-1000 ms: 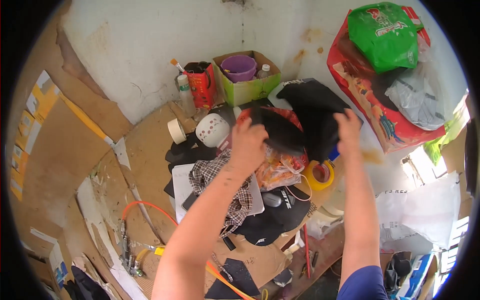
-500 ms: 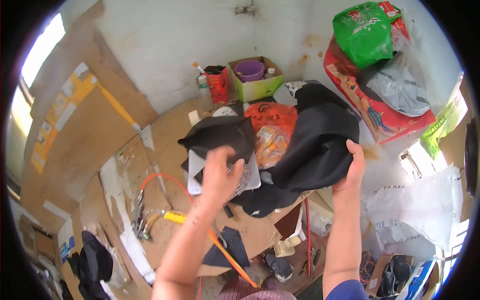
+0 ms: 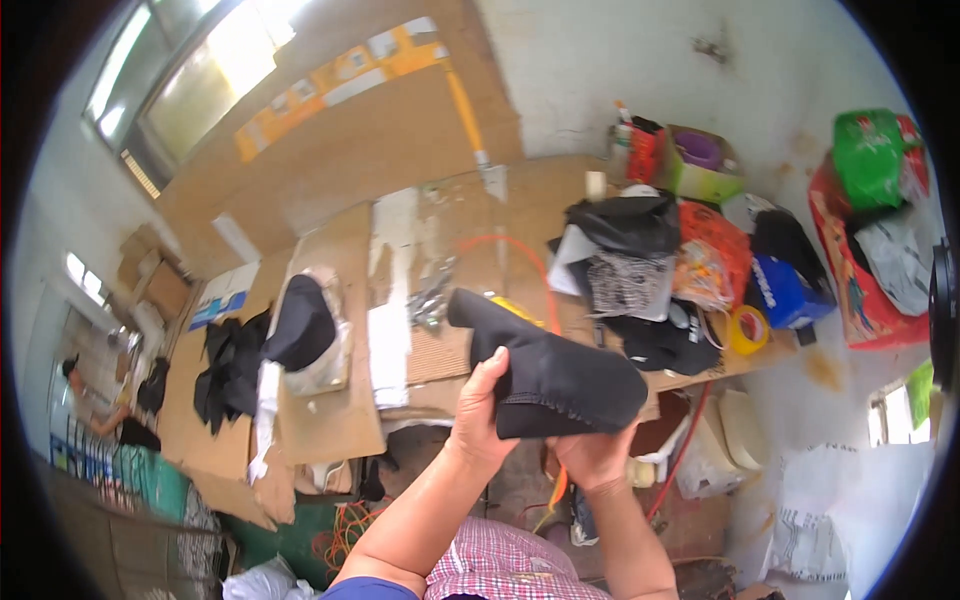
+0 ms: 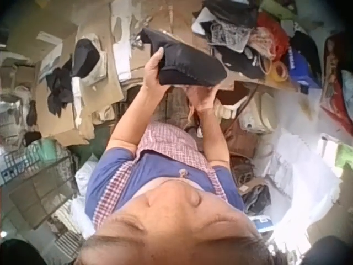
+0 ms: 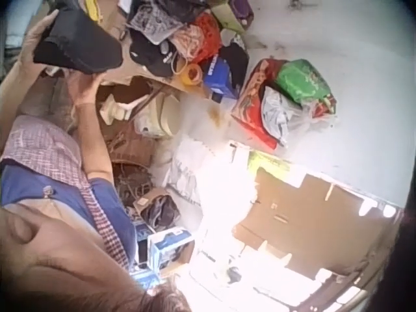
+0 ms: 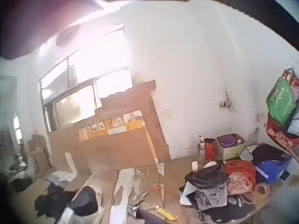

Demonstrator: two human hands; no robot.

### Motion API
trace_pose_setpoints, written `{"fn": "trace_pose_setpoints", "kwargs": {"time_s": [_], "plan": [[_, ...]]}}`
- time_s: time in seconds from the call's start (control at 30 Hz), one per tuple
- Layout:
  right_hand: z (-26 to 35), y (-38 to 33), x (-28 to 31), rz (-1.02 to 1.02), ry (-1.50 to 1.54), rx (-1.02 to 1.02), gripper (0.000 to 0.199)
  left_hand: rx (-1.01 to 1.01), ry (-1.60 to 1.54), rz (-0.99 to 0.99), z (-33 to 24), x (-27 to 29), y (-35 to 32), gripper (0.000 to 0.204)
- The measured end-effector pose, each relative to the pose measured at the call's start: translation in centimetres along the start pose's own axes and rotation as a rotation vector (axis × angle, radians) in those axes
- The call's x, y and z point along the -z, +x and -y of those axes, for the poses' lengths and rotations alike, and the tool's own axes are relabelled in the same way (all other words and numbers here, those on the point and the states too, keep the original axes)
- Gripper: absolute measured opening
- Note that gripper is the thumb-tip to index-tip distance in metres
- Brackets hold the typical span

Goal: The person is fitting and securing black fabric covers onto foam seat pads using a pneumatic tool in a workshop setting.

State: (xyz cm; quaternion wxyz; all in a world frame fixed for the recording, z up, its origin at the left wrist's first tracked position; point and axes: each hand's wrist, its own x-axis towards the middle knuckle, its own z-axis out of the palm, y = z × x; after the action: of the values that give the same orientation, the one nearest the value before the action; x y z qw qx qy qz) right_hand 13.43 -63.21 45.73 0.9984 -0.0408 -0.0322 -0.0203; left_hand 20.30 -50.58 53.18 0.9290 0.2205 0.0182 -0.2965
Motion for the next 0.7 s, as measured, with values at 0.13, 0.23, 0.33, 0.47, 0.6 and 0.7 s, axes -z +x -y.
{"fn": "trace_pose_setpoints", "kwargs": {"time_s": [0.13,0.23,0.33,0.47,0.6,0.7], "plan": [[-9.1,0.6,0.3,-0.018,-0.039,0.172,0.061,-0.088,-0.005,-0.132,-5.4,2.1,-5.8,0.029],[-11.0,3.8,0.9,0.081,0.031,0.179,0.052,-0.192,0.012,-0.263,-13.1,6.9,-10.3,0.031],[-16.7,9.4,0.4,0.033,-0.181,0.165,0.040,-0.200,0.010,-0.284,-20.9,15.6,-14.3,0.036],[-27.0,19.6,-3.9,-0.072,-0.385,0.031,0.030,-0.385,0.101,-0.189,-31.9,21.5,-13.8,0.035],[-35.4,27.9,-13.4,0.220,-0.263,0.015,0.026,-0.573,0.272,0.104,-47.4,20.6,-11.8,0.036],[-39.1,30.6,-12.6,0.186,-0.390,0.128,0.026,-0.561,0.258,0.248,-53.3,21.5,-11.2,0.043]]}}
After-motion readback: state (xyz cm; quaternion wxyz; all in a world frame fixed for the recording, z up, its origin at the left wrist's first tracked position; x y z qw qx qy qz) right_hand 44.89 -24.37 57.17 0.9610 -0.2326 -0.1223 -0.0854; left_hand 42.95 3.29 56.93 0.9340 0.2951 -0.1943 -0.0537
